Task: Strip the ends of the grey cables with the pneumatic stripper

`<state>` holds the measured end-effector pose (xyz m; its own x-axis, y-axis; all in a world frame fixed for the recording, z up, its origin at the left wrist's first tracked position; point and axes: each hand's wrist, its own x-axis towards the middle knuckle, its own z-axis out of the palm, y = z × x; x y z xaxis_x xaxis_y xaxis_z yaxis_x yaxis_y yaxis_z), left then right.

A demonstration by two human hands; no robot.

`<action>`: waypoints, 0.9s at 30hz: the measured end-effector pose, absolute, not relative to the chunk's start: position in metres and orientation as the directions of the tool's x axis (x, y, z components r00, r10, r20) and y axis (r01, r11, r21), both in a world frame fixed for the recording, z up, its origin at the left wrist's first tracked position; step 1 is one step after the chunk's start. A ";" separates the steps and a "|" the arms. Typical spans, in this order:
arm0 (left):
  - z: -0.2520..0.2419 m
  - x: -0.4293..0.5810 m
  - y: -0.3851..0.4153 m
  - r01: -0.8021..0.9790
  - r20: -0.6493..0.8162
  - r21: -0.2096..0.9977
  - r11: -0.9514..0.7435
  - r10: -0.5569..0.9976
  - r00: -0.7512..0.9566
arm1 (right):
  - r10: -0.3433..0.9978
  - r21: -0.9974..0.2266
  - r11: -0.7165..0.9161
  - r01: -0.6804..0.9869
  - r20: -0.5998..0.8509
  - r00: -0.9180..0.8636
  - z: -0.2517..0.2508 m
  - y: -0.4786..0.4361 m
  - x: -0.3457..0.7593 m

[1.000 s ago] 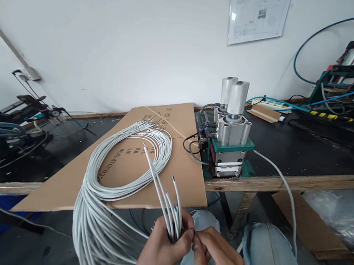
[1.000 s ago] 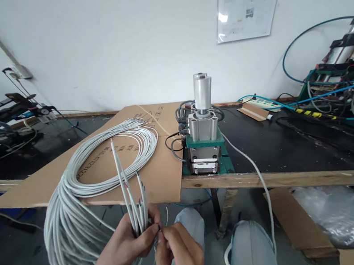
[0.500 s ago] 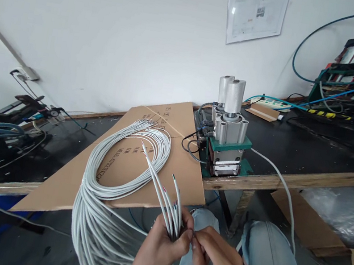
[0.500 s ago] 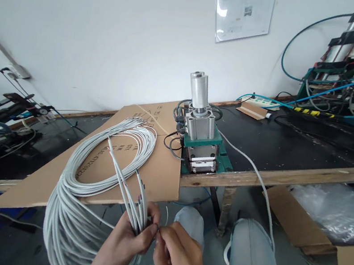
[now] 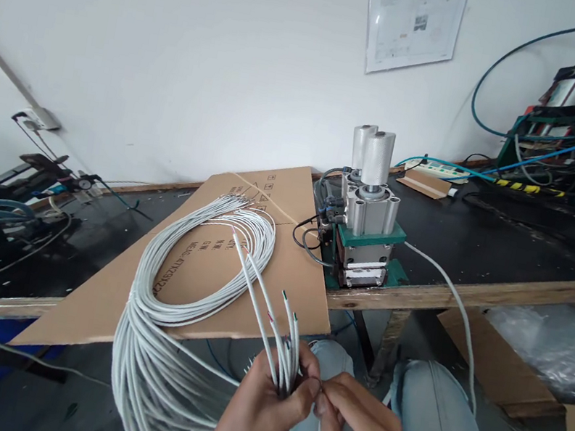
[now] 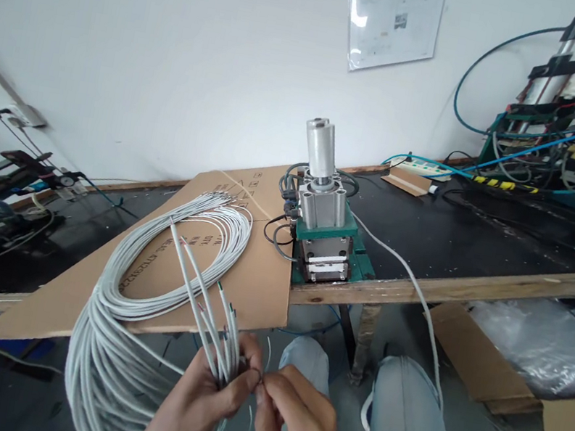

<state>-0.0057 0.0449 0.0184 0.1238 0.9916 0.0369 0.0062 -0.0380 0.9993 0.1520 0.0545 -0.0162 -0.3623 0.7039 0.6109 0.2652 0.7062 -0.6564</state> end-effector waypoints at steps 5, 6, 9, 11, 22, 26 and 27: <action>0.012 -0.003 0.042 -0.216 0.056 0.976 -0.022 0.987 0.153 | 0.916 -0.939 0.320 -0.129 0.341 -0.213 -0.036 0.043 0.130; 0.010 -0.003 0.041 -0.244 0.044 0.970 -0.002 0.985 0.167 | 0.935 -0.944 0.273 -0.187 0.306 -0.179 -0.039 0.041 0.126; 0.003 -0.004 0.039 -0.228 0.004 0.973 0.026 0.992 0.129 | 0.953 -0.944 0.244 -0.223 0.276 -0.124 -0.042 0.037 0.117; 0.001 -0.003 0.037 -0.205 -0.019 0.978 0.028 0.999 0.045 | 0.955 -0.948 0.242 -0.209 0.270 -0.120 -0.040 0.037 0.114; 0.011 0.015 0.030 -0.344 -0.126 0.938 0.048 0.970 -0.209 | 0.947 -0.941 0.279 -0.189 0.302 -0.107 -0.039 0.038 0.109; 0.006 0.013 0.030 -0.341 -0.103 0.940 0.025 0.972 -0.211 | 0.949 -0.939 0.278 -0.202 0.301 -0.092 -0.040 0.039 0.109; 0.006 0.013 0.030 -0.341 -0.099 0.940 0.020 0.972 -0.215 | 0.950 -0.938 0.279 -0.208 0.301 -0.082 -0.040 0.038 0.109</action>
